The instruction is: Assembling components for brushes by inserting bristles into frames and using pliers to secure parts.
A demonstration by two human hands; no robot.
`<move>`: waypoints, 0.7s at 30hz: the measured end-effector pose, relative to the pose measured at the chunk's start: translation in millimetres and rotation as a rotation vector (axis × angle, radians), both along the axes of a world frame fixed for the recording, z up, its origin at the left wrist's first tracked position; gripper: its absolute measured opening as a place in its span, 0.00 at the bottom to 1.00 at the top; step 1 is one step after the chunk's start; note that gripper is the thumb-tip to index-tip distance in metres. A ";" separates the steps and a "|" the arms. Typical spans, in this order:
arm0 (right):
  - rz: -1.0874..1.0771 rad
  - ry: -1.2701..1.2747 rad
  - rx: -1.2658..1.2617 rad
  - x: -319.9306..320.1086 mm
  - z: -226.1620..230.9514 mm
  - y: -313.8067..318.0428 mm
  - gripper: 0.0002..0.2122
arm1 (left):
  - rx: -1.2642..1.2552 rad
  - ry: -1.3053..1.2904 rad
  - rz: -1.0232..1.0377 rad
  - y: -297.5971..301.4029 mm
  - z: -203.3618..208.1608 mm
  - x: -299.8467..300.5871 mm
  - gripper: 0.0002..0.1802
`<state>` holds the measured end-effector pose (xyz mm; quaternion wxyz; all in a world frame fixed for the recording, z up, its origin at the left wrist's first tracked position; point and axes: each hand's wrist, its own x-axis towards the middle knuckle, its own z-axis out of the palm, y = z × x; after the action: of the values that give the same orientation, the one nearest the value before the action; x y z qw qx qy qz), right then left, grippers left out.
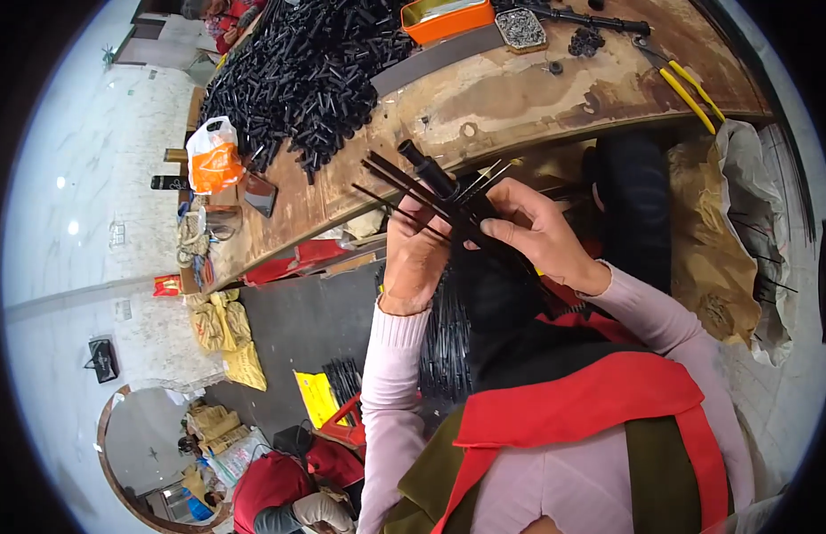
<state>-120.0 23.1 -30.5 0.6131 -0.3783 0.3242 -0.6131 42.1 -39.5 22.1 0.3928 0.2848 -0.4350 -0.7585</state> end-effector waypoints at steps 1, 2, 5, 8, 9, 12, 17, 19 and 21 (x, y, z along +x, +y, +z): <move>-0.007 0.016 -0.003 0.4 -0.4 -3.1 0.09 | -0.003 -0.012 -0.004 -5.3 -2.5 2.5 0.20; -0.014 0.033 -0.004 0.6 -0.8 -6.2 0.08 | 0.026 -0.051 -0.012 -10.8 -5.8 4.9 0.20; 0.085 0.003 0.045 -5.9 6.1 -10.5 0.08 | 0.092 -0.083 0.006 -10.3 -4.5 6.2 0.20; 0.094 -0.113 0.067 -6.8 -1.7 -21.6 0.08 | 0.068 -0.013 -0.011 -13.9 0.7 -0.3 0.20; 0.128 -0.193 0.095 -5.8 -2.4 -23.4 0.08 | 0.067 -0.015 -0.010 -15.3 -0.7 1.7 0.20; 0.187 -0.310 0.132 -6.8 -2.5 -22.1 0.09 | 0.063 -0.007 -0.023 -18.8 -6.9 7.6 0.21; 0.238 -0.333 0.207 -9.0 -7.2 -25.9 0.09 | 0.088 -0.044 -0.040 -23.0 -8.6 11.6 0.27; 0.269 -0.323 0.195 -9.3 -9.6 -29.5 0.09 | 0.079 -0.057 -0.053 -28.0 -11.8 16.0 0.28; 0.332 -0.416 0.233 -12.0 -9.7 -30.5 0.09 | 0.060 0.024 -0.126 -31.0 -13.0 18.1 0.27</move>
<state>-132.0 -7.5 -40.2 0.7978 -0.2194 0.1931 -0.5273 60.2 -70.5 9.0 0.3407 0.2592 -0.4243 -0.7980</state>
